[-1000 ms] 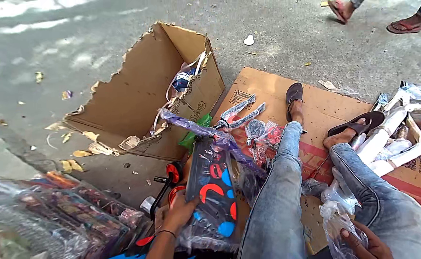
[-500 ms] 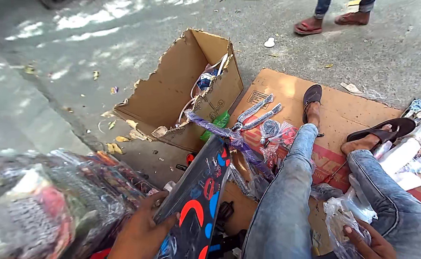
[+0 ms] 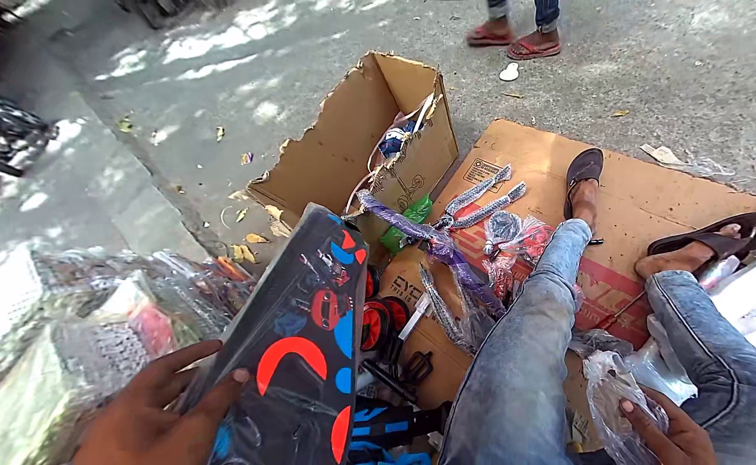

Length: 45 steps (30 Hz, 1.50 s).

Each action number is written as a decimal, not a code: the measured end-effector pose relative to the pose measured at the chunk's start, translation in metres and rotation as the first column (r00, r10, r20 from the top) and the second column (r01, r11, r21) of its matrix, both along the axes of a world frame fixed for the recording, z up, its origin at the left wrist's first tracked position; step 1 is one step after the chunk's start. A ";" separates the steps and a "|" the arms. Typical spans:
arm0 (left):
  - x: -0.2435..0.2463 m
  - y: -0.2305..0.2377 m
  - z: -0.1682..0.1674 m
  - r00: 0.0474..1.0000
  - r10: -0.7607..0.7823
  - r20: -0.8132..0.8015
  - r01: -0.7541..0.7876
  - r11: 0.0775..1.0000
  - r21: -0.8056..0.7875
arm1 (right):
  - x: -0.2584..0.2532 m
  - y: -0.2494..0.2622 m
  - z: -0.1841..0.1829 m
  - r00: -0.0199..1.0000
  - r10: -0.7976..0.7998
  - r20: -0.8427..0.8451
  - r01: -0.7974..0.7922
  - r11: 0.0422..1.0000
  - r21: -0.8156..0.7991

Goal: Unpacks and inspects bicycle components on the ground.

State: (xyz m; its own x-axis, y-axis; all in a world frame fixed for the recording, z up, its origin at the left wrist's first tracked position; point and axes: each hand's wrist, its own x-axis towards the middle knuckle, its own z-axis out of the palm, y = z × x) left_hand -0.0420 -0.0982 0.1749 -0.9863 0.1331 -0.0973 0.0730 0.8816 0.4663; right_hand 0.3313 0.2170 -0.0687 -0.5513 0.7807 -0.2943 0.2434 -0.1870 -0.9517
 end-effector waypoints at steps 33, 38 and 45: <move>-0.184 -0.011 -0.191 0.998 0.048 -0.046 -0.066 0.620 -0.782 | 0.005 0.000 -0.009 0.995 0.028 0.100 -0.030 0.999 0.019; -0.161 -0.042 -0.258 0.987 0.074 0.141 0.068 0.607 -0.791 | -0.001 0.004 -0.012 0.987 0.053 0.153 -0.057 0.998 0.021; -0.145 -0.034 -0.300 0.770 0.064 0.635 0.484 0.591 -0.646 | -0.004 0.005 -0.008 0.989 0.013 0.147 -0.021 0.998 0.057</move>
